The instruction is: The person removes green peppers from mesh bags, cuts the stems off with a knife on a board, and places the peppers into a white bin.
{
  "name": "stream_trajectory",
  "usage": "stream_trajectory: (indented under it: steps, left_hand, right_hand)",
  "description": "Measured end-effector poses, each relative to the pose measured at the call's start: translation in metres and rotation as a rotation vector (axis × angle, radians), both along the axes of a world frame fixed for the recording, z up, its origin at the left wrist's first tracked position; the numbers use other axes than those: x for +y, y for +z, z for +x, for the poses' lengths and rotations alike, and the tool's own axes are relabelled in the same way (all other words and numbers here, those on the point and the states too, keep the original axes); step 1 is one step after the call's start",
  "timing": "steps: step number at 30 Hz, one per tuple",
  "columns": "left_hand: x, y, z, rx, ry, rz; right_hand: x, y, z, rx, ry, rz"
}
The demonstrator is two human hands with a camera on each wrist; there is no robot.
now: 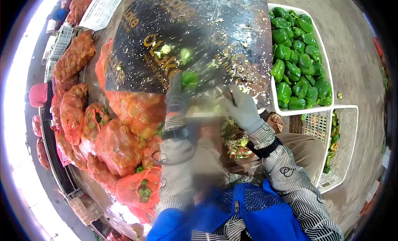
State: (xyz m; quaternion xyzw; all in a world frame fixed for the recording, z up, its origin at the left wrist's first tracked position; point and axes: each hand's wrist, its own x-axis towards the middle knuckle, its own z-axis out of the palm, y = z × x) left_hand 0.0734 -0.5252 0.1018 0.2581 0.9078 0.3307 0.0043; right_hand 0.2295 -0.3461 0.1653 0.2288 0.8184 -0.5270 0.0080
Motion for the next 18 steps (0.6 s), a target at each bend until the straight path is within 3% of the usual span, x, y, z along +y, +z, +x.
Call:
stream_trajectory:
  steps: [4, 9, 11, 14, 16, 18]
  left_hand:
    - [0.017, 0.049, 0.013, -0.388, 0.206, -0.055]
    - [0.016, 0.044, 0.009, -0.352, 0.273, -0.166]
    - [0.012, 0.039, 0.009, -0.210, 0.191, -0.238]
    - [0.011, 0.027, 0.006, -0.133, 0.170, -0.200]
    - [0.010, 0.017, 0.003, -0.134, 0.149, -0.168]
    - [0.005, 0.005, 0.000, -0.158, 0.134, -0.152]
  right_hand:
    - [-0.012, -0.013, -0.020, 0.024, 0.143, 0.113]
    - [-0.014, -0.017, -0.026, -0.113, 0.260, 0.201]
    - [-0.012, -0.010, -0.030, -0.141, 0.285, 0.225]
    - [-0.011, 0.000, -0.042, -0.203, 0.317, 0.212]
    - [-0.012, -0.004, -0.051, -0.291, 0.390, 0.343]
    - [-0.003, -0.024, -0.054, -0.206, 0.419, 0.336]
